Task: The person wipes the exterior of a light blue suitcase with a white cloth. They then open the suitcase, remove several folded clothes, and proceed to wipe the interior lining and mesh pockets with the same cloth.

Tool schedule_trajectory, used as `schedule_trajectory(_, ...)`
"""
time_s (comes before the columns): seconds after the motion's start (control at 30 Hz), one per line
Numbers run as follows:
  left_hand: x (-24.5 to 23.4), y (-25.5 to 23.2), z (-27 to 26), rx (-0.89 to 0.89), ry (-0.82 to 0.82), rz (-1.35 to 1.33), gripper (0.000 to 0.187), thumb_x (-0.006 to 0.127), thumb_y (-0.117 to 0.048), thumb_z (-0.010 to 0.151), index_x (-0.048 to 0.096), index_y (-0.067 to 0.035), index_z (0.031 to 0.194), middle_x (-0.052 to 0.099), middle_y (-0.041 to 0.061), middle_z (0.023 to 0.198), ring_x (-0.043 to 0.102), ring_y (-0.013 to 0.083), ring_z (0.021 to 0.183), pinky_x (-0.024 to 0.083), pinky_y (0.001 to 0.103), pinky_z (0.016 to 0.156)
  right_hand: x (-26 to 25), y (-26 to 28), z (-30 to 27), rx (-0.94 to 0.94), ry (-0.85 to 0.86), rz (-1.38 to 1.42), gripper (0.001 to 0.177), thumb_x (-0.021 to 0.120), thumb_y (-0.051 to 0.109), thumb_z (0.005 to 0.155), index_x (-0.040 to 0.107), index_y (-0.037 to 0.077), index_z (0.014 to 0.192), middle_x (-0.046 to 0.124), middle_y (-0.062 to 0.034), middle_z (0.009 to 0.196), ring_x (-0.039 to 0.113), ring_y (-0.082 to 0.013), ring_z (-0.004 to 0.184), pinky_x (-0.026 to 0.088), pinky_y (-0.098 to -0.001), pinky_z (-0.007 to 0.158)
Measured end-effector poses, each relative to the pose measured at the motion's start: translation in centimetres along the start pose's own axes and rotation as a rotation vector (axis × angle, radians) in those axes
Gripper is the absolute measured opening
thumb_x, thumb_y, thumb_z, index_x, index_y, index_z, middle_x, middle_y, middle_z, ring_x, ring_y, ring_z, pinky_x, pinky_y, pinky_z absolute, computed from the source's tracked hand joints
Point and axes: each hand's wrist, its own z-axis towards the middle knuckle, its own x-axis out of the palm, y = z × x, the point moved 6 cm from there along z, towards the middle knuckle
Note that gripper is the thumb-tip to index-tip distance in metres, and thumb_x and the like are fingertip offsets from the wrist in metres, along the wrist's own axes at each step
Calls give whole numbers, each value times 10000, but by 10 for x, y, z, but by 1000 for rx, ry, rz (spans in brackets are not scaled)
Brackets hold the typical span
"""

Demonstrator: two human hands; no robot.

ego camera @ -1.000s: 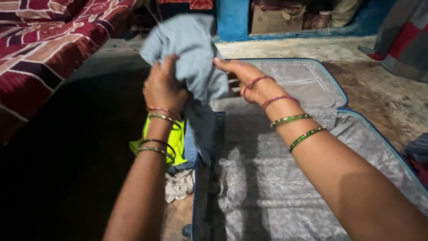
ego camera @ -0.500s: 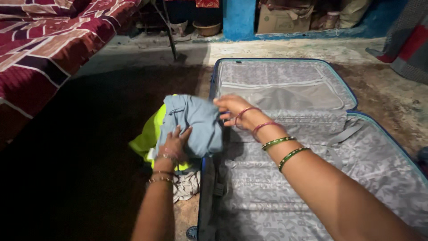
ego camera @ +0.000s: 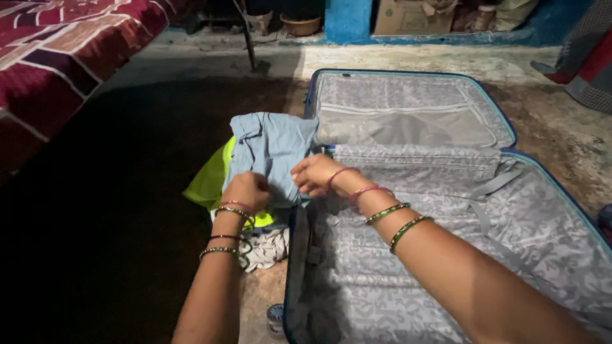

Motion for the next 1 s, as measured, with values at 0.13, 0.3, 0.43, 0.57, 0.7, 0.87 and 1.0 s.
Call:
schedule_trajectory(0.13, 48, 34, -9, -61, 207, -20, 290, 741, -266, 791, 815, -205, 1065, 771, 141, 1075, 742, 323, 1013, 572, 415, 949, 35, -21, 10, -6, 53, -40, 345, 716, 125, 876, 719, 54, 1214, 736, -18, 924, 685, -120, 724, 566, -273, 587)
schedule_trajectory(0.3, 137, 86, -6, -4, 452, 94, 414, 808, -329, 741, 784, -246, 1146, 749, 88, 1184, 717, 274, 1091, 558, 384, 986, 84, -57, 36, -150, 88, -334, 341, 739, 194, 841, 760, 91, 1165, 774, -59, 1004, 707, -168, 838, 564, -340, 708)
schedule_trajectory(0.43, 194, 134, -5, -177, 487, 69, 511, 810, -366, 826, 726, -82, 1242, 703, 182, 1270, 689, 314, 1178, 560, 433, 996, 103, -68, 37, -355, 62, -690, 384, 766, 261, 791, 777, 112, 1145, 788, -89, 1097, 743, -213, 1010, 562, -335, 910)
schedule_trajectory(0.57, 230, 158, -21, -282, 524, 162, 462, 742, -259, 866, 699, -107, 1301, 627, 169, 1385, 603, 338, 1302, 512, 459, 1071, 110, -68, 33, -327, 138, -734, 409, 754, 255, 788, 756, 116, 1173, 784, -98, 1104, 752, -230, 1017, 569, -346, 911)
schedule_trajectory(0.7, 242, 163, -19, -262, 526, 210, 437, 683, -253, 915, 668, -118, 1329, 587, 149, 1437, 566, 350, 1339, 499, 510, 1071, 113, -65, 31, -340, 145, -753, 423, 747, 213, 757, 761, 124, 1170, 780, -91, 1112, 743, -230, 1027, 566, -348, 909)
schedule_trajectory(0.87, 182, 137, -17, -194, 588, 179, 490, 802, -305, 816, 723, -128, 1266, 682, 124, 1331, 657, 286, 1242, 528, 437, 1054, 110, -60, 25, -350, 109, -784, 398, 746, 248, 789, 759, 114, 1165, 772, -92, 1105, 734, -243, 1039, 562, -358, 907)
schedule_trajectory(1.0, 132, 110, 17, -63, 469, -285, 362, 737, -237, 795, 802, -32, 1087, 794, 127, 1043, 721, 244, 945, 572, 398, 854, 94, -52, 5, -373, -23, -615, 501, 773, 211, 799, 676, 126, 1283, 731, -123, 1172, 707, -260, 1076, 560, -370, 930)
